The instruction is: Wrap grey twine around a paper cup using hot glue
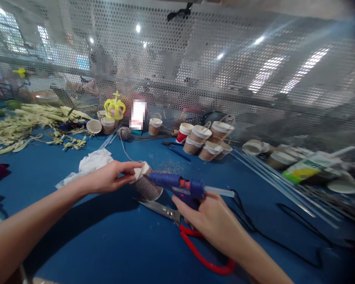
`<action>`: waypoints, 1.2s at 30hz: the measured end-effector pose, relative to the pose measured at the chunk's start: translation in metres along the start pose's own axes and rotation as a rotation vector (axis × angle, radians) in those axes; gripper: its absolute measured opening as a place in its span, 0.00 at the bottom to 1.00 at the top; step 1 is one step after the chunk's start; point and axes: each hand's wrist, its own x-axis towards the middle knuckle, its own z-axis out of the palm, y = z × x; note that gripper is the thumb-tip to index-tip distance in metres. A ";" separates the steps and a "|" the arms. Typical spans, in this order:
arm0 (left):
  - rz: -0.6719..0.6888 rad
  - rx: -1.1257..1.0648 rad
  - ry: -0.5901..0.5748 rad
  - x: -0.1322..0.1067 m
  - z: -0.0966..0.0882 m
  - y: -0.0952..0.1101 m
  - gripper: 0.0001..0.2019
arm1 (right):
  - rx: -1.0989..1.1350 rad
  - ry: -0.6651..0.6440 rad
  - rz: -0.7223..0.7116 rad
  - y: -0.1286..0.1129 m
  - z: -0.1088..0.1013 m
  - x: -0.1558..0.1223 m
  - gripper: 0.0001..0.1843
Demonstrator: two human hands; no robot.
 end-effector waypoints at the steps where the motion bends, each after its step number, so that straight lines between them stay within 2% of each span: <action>1: 0.004 0.002 0.000 0.000 0.000 0.000 0.20 | 0.000 0.000 -0.008 0.001 0.000 0.001 0.12; 5: 0.019 -0.002 0.003 -0.001 0.000 -0.001 0.20 | 0.010 0.031 -0.021 0.005 -0.004 0.006 0.10; 10: 0.019 -0.001 0.009 -0.001 0.000 -0.002 0.19 | 0.101 -0.017 0.106 0.009 -0.008 0.010 0.10; 17: 0.015 0.011 0.014 -0.001 0.000 -0.002 0.19 | 0.174 -0.070 0.179 0.008 -0.007 0.008 0.11; 22: 0.019 -0.005 0.008 -0.001 0.000 -0.001 0.19 | 0.159 -0.049 0.178 0.011 -0.006 0.009 0.18; 27: 0.016 -0.020 0.003 -0.001 0.000 0.000 0.19 | 0.188 -0.084 0.195 0.012 -0.006 0.010 0.20; 33: 0.008 -0.005 0.004 -0.001 0.000 -0.001 0.19 | 0.188 -0.086 0.195 0.004 -0.008 0.007 0.11; 36: 0.010 -0.011 -0.007 -0.001 0.000 -0.001 0.20 | 0.138 -0.039 0.164 0.001 -0.007 0.005 0.12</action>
